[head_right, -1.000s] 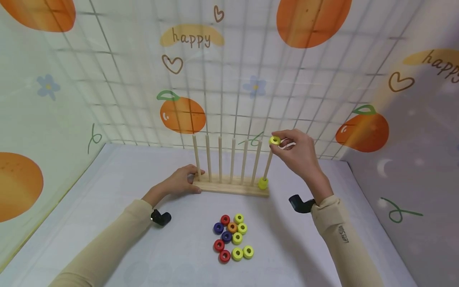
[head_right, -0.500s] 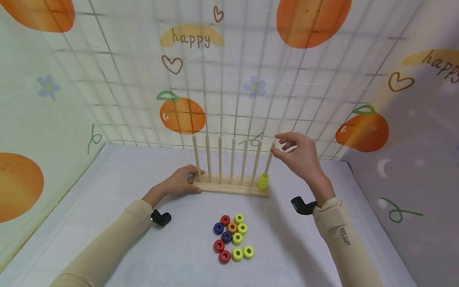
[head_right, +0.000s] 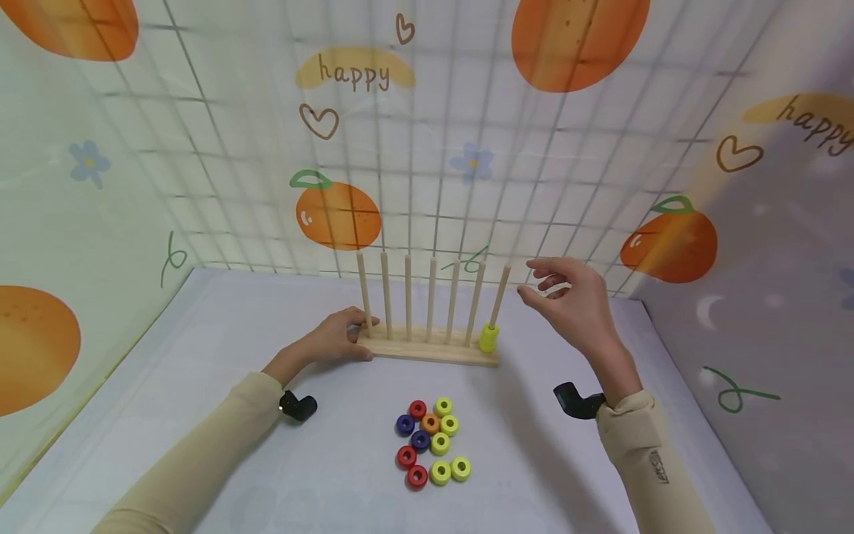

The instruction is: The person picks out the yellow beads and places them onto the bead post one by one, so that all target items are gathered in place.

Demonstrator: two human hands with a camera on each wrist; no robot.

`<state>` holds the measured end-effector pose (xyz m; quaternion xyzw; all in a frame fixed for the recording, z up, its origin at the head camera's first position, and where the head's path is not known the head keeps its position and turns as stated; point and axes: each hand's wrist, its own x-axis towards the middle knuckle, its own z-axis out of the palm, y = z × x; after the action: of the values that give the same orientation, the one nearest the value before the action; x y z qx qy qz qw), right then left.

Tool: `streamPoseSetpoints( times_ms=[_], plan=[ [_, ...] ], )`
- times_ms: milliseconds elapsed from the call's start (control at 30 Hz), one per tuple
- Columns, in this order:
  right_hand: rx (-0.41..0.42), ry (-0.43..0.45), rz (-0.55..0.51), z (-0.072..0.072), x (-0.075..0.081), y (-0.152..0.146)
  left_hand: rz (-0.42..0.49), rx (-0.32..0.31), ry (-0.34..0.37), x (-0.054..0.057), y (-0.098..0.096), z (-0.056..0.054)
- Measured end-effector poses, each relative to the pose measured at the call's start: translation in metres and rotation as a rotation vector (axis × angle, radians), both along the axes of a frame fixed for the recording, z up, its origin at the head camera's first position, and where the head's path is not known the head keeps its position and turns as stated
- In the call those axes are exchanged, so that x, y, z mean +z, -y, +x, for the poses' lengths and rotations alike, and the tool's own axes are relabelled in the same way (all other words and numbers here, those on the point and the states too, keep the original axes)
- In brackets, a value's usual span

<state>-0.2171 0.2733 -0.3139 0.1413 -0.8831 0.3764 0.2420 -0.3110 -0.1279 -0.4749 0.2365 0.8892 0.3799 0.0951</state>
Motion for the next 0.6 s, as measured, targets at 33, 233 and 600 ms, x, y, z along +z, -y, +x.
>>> streamPoseSetpoints(
  times_ms=[33, 233, 600],
  plan=[
    [0.000, -0.001, -0.002, 0.003, -0.001, -0.001, -0.001, 0.001, 0.001, 0.000, 0.000, 0.000],
    [-0.013, 0.018, -0.016, 0.017, -0.013, -0.010, -0.015, -0.004, -0.015, -0.001, 0.001, -0.001],
    [0.013, 0.057, -0.077, 0.040, -0.049, -0.020, 0.004, -0.004, -0.002, 0.000, 0.002, 0.000]
  ],
)
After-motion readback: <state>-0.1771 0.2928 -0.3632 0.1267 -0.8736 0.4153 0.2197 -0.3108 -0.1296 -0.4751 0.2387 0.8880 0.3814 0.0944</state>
